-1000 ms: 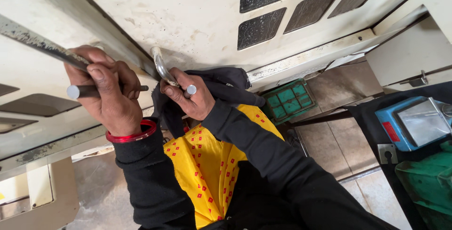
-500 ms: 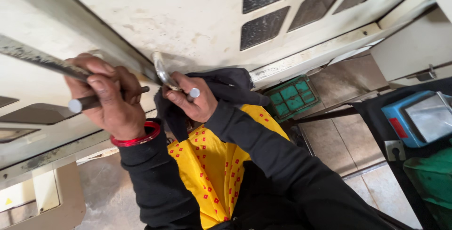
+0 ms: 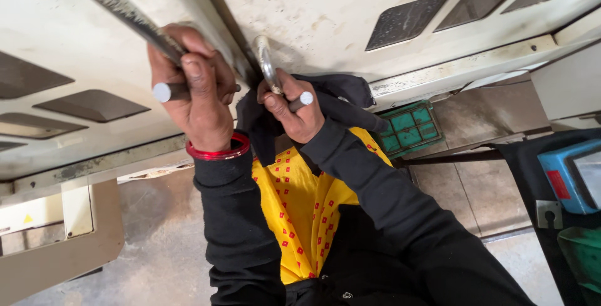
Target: The person retrieves two cylindrical metal parts from a machine compartment, compares them by hand, and places one into a measuring device on a nearby cart. The person then retrieves another part and continues handling the components.
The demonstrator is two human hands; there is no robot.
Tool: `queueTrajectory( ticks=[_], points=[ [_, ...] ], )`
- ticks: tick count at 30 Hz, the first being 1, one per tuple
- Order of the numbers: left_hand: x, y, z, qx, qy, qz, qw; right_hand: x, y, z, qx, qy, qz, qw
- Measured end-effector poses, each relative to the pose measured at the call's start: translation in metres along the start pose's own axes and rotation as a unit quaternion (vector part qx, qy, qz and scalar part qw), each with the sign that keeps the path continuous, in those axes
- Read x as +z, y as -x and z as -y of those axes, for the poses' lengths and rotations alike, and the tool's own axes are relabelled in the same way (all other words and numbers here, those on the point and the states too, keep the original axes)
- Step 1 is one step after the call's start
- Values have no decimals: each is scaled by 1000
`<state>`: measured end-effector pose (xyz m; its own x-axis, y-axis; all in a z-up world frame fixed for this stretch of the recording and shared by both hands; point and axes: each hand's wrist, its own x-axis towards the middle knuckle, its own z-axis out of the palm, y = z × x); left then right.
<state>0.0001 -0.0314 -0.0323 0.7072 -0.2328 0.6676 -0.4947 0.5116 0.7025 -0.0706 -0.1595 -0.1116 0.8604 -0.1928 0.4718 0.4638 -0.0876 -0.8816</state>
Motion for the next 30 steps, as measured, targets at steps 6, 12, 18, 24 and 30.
queueTrajectory(
  ticks=[6, 12, 18, 24, 30],
  points=[
    [-2, 1, -5, -25, 1, 5, 1000, 1, 0, 3, 4, -11, 7, 1000],
    [-2, 0, -5, -28, 1, 9, 1000, 1, -1, -1, 7, -17, 14, 1000],
    [-1, 1, -6, -26, -4, 4, 1000, 2, 0, -2, -2, -19, 13, 1000],
    [-2, 1, -6, -27, 3, 7, 1000, 2, 0, -2, 4, -18, 14, 1000],
    [-3, 0, -7, -21, 14, 14, 1000, 3, 0, -2, 9, -18, 10, 1000]
  ],
)
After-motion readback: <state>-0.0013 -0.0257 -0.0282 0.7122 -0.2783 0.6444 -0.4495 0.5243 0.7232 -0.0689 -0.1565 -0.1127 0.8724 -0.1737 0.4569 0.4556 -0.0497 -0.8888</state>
